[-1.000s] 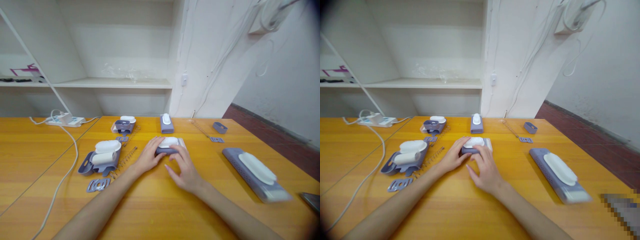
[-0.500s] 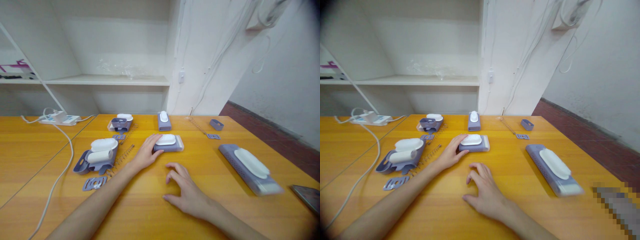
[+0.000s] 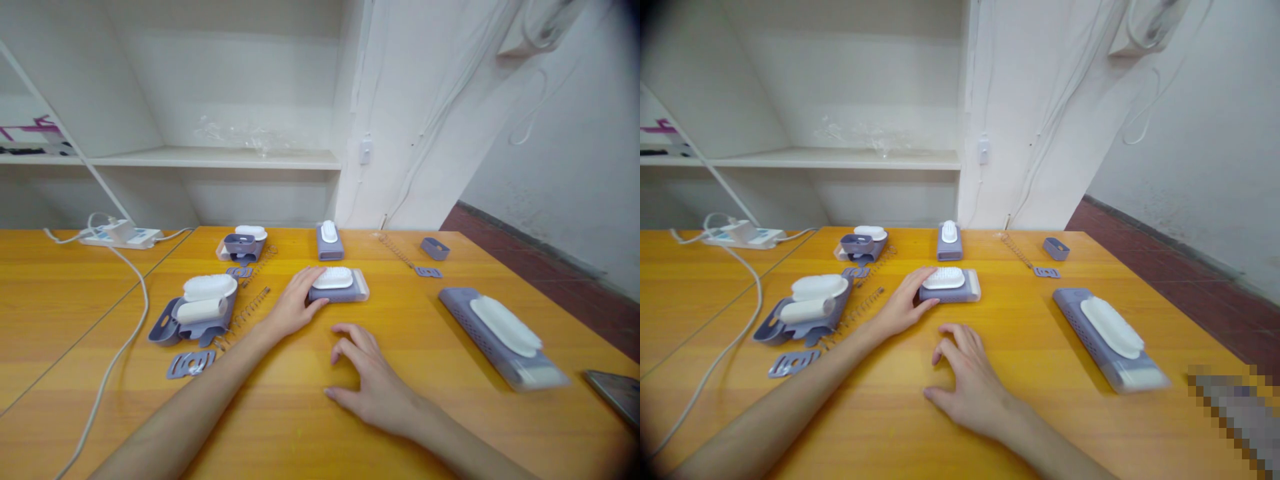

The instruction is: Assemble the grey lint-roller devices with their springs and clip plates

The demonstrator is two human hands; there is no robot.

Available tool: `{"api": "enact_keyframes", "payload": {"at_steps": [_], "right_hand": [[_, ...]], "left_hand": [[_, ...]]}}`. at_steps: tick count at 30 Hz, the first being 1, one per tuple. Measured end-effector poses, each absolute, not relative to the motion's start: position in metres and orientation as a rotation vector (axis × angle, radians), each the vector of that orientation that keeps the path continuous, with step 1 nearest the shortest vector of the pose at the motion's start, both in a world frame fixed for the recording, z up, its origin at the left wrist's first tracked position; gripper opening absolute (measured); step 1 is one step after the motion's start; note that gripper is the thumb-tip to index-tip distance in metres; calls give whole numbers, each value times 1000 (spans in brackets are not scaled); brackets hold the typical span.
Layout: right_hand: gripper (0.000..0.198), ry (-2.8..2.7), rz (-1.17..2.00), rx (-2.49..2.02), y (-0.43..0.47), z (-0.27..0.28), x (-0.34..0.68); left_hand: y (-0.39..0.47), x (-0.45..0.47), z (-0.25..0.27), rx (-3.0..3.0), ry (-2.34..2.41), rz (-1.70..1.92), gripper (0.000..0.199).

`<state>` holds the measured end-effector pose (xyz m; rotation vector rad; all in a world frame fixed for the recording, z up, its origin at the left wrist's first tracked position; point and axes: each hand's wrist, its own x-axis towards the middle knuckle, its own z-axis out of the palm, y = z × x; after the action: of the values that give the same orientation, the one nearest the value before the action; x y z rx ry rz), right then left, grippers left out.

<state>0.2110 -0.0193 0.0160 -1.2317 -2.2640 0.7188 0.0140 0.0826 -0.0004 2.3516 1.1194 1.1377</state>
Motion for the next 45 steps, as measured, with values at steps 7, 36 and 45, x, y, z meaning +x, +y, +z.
{"api": "enact_keyframes", "payload": {"at_steps": [7, 36, 45], "right_hand": [[23, -2262, 698, -1218, -20, 16, 211], [27, -1869, 30, -1207, 67, 3, 221], [20, -2126, -103, -950, 44, 6, 199]], "left_hand": [[83, 14, 0, 2350, 1123, 1131, 56], [81, 17, 1, 2403, 1163, 1118, 57], [75, 20, 7, 2555, 1295, 1006, 57]]}}
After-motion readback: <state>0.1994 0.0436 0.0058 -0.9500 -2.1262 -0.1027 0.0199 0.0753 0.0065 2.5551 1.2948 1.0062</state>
